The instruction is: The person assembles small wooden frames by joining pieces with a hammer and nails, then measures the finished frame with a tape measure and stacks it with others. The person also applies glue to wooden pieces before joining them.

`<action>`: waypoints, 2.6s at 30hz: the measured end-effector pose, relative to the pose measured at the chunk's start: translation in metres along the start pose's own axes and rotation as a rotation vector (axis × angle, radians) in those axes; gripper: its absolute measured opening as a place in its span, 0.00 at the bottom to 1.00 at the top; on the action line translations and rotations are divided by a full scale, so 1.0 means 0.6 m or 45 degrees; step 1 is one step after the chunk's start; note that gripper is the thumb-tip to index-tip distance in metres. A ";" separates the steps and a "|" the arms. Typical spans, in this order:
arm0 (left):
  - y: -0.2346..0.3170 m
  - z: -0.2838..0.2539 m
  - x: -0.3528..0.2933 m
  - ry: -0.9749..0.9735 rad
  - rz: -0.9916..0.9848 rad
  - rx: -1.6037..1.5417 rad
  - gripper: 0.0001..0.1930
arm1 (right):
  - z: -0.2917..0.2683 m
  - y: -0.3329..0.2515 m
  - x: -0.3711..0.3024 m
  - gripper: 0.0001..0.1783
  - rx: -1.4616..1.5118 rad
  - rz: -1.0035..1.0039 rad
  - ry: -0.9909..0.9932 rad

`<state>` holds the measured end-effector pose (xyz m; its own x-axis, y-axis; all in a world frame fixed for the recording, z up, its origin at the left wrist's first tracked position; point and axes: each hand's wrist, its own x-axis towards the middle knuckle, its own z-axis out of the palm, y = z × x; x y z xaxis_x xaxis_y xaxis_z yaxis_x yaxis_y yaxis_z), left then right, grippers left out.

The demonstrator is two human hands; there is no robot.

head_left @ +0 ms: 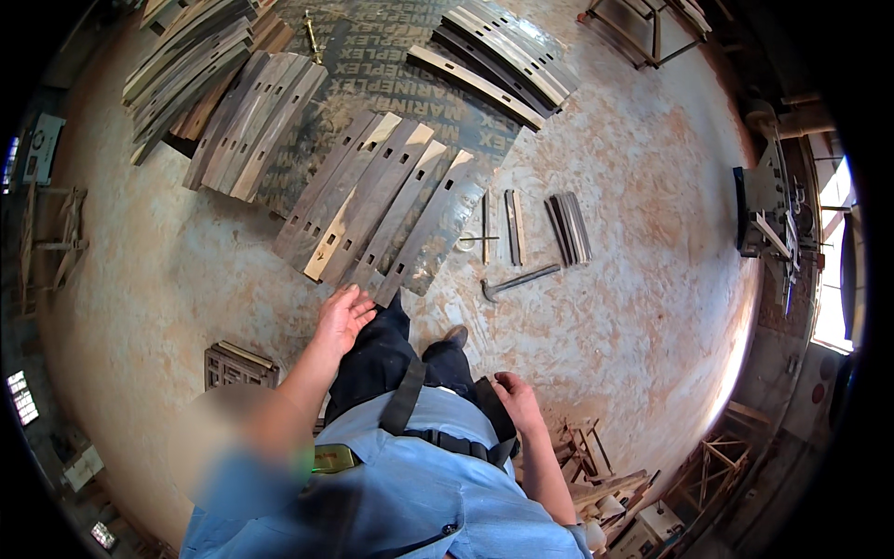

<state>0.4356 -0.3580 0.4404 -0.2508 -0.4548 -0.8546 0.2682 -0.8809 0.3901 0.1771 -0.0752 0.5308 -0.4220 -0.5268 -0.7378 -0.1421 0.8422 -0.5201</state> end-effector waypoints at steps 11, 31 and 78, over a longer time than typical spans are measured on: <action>-0.003 0.004 -0.012 -0.041 -0.014 -0.056 0.15 | -0.002 -0.015 0.003 0.20 0.032 0.082 -0.007; 0.276 -0.106 0.113 0.305 0.655 1.167 0.30 | 0.008 -0.024 0.011 0.23 -0.087 0.056 0.024; 0.580 -0.043 -0.043 0.294 1.191 0.519 0.16 | 0.062 -0.461 0.178 0.10 1.104 -0.185 -0.224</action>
<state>0.5592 -0.6492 0.5894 0.0902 -0.9795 -0.1801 -0.0808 -0.1874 0.9790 0.2045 -0.3685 0.5795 -0.2988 -0.6917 -0.6574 0.5732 0.4207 -0.7032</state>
